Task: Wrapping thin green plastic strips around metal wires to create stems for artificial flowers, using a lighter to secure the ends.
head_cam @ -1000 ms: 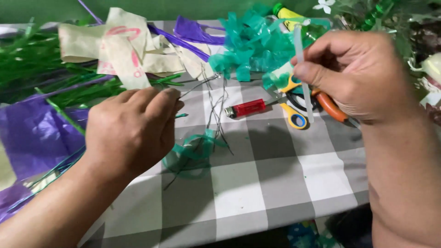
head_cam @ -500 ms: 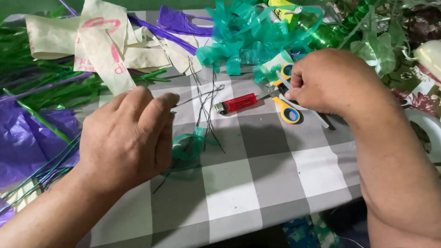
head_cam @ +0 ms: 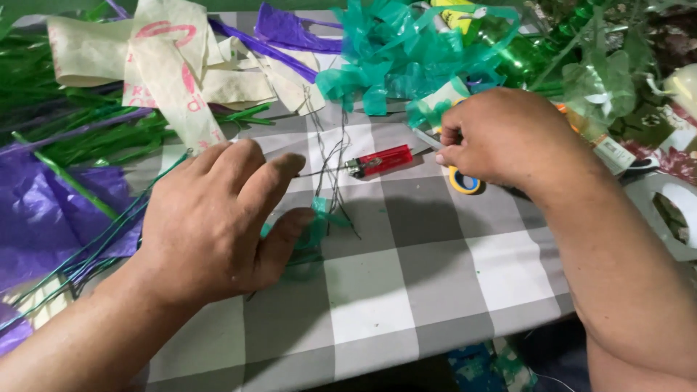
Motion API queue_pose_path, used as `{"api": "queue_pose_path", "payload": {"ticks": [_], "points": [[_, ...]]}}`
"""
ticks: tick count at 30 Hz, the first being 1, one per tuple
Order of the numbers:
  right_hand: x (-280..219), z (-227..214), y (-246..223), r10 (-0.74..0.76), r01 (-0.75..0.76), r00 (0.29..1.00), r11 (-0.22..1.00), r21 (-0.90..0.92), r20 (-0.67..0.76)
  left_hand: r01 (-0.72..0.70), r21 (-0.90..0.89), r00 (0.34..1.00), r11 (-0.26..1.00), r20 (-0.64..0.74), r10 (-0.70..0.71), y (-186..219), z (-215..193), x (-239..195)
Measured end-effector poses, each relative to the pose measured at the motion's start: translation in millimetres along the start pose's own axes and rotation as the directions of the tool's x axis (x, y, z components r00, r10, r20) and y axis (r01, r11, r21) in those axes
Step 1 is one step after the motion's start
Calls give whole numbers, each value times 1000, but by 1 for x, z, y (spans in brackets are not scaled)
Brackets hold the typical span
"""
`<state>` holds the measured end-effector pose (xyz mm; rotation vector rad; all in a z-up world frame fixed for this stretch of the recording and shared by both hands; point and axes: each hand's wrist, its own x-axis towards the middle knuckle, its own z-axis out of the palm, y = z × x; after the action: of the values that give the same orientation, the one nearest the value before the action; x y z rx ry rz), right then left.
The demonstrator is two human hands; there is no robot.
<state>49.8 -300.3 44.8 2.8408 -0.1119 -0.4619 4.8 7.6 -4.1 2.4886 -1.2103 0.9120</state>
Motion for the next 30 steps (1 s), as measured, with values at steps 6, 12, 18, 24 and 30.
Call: {"api": "queue_pose_path", "payload": {"ticks": [6, 12, 18, 24, 30], "points": [[-5, -4, -6, 35, -33, 999, 998, -59, 22, 94, -41, 994, 995, -45, -96, -1, -5, 1], [-13, 19, 2, -170, 193, 911, 981, 25, -376, 79, -69, 988, 994, -128, -88, 0, -5, 2], [-44, 22, -45, -511, 784, 551, 588, 200, -660, 64, -230, 986, 971, -135, -97, 5, -19, 6], [-47, 26, -56, -577, 773, 619, 567, 284, -533, 66, -347, 974, 936, -182, -137, 5, -21, 9], [-52, 32, -66, -499, 777, 630, 400, 487, -595, 114, -486, 981, 867, -83, -175, 16, -21, 4]]}}
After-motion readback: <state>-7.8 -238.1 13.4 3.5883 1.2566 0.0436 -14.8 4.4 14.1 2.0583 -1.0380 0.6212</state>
